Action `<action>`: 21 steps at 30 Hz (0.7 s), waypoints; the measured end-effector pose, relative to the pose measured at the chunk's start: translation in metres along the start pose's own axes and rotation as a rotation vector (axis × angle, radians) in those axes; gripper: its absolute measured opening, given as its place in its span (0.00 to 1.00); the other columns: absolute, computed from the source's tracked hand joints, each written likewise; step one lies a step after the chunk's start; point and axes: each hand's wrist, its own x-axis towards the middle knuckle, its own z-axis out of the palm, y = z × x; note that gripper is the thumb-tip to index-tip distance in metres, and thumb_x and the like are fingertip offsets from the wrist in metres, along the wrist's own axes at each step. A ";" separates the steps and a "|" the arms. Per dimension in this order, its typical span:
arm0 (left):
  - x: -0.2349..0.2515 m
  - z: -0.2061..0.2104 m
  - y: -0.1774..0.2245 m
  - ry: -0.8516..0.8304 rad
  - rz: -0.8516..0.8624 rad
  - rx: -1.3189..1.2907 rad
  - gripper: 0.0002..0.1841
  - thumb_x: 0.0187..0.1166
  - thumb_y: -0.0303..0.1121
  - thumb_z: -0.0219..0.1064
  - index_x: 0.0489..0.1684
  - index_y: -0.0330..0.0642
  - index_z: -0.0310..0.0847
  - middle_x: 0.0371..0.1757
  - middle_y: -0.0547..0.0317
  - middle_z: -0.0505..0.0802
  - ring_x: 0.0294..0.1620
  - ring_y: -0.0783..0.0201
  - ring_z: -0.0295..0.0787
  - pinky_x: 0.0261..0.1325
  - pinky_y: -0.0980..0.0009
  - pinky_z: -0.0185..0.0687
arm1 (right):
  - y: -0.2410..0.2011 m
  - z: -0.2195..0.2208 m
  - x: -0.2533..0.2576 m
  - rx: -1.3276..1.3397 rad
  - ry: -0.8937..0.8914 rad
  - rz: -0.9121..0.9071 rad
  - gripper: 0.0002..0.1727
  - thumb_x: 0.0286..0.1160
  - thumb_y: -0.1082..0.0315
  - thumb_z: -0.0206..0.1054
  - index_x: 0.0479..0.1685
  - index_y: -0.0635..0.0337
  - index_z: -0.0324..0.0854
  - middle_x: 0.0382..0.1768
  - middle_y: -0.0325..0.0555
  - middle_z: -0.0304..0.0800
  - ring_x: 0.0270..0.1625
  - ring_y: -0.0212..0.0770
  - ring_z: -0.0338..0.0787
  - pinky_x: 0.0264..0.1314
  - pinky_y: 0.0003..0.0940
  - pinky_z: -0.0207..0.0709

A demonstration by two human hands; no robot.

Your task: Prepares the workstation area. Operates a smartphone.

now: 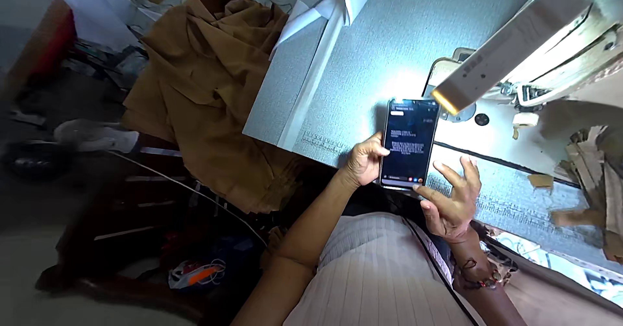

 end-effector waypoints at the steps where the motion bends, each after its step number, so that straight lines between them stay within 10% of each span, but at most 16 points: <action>1: 0.000 0.001 0.000 0.024 0.020 -0.009 0.15 0.69 0.29 0.54 0.52 0.53 0.78 0.46 0.66 0.96 0.49 0.69 0.94 0.52 0.68 0.90 | -0.001 -0.002 -0.001 0.023 -0.001 0.002 0.29 0.93 0.43 0.44 0.38 0.46 0.89 0.79 0.37 0.77 0.94 0.45 0.51 0.96 0.53 0.31; 21: 0.003 0.001 0.000 0.001 0.061 -0.116 0.16 0.71 0.28 0.52 0.54 0.49 0.77 0.49 0.62 0.96 0.54 0.66 0.94 0.57 0.65 0.89 | 0.001 -0.003 -0.001 0.044 -0.007 -0.013 0.26 0.89 0.40 0.50 0.47 0.45 0.90 0.81 0.40 0.74 0.94 0.48 0.50 0.96 0.55 0.35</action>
